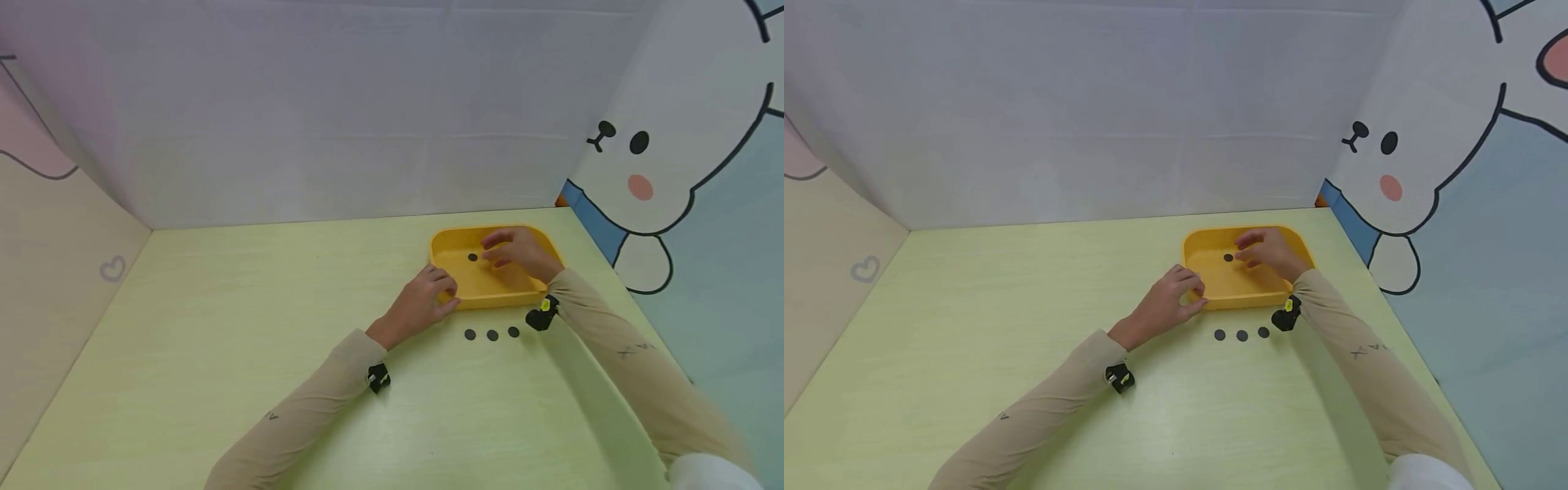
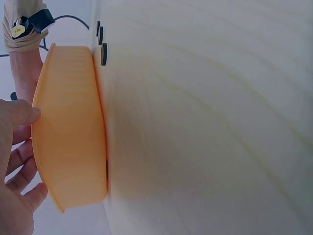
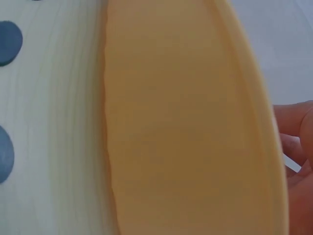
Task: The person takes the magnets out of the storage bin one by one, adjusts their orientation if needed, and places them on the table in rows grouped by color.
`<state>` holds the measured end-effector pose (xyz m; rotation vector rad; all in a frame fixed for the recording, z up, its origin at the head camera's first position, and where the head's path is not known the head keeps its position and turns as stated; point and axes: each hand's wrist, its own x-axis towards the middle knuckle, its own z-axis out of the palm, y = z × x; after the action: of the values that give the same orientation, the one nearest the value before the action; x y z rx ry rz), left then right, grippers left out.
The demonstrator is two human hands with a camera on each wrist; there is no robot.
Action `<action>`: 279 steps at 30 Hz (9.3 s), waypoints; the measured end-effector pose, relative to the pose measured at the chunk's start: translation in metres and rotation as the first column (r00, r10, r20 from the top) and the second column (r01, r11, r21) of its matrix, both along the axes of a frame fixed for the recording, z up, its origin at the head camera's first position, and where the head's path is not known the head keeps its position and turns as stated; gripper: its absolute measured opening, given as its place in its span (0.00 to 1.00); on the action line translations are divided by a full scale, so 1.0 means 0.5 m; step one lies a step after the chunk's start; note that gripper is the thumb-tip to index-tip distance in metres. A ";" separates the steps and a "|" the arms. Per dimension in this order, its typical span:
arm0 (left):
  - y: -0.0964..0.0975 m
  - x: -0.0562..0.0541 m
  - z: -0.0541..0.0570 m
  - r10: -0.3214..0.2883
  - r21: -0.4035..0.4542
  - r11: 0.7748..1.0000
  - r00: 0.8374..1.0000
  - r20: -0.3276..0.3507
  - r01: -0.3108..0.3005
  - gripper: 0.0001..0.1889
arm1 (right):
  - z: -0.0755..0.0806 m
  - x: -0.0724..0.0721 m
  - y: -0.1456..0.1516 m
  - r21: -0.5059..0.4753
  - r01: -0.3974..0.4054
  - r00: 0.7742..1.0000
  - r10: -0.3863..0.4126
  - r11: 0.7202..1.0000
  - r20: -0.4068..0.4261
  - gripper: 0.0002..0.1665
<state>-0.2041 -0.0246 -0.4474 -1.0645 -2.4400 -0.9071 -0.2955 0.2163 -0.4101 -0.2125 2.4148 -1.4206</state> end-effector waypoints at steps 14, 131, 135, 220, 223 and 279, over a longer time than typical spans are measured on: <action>0.000 -0.006 -0.004 -0.008 0.003 1.000 1.000 -0.013 0.008 0.06 | -0.023 -0.018 -0.025 0.046 0.075 0.997 -0.076 0.996 0.028 0.21; -0.003 -0.004 0.003 0.009 -0.018 1.000 1.000 -0.022 -0.009 0.07 | 0.001 0.069 0.010 -0.173 -0.063 0.996 0.052 0.983 -0.070 0.25; -0.003 -0.004 0.005 0.007 -0.021 1.000 1.000 -0.027 -0.007 0.07 | 0.006 0.076 0.019 -0.180 -0.056 0.997 0.045 0.982 -0.063 0.24; -0.006 -0.007 0.003 0.003 -0.005 1.000 0.997 -0.072 -0.004 0.06 | 0.003 0.236 0.151 -0.147 0.000 1.000 0.002 0.989 0.019 0.21; -0.007 -0.007 0.002 0.008 -0.013 1.000 0.997 -0.082 -0.009 0.07 | -0.006 0.236 0.152 -0.140 0.010 1.000 -0.006 0.990 0.026 0.21; -0.002 -0.006 -0.007 -0.087 -0.091 0.994 0.954 -0.288 0.063 0.02 | -0.083 0.244 0.151 0.107 -0.021 0.998 0.026 0.994 -0.051 0.12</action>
<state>-0.2069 -0.0256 -0.4509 -1.2308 -2.2199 -0.6251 -0.1736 0.2919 -0.4518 -0.2540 2.5133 -1.2872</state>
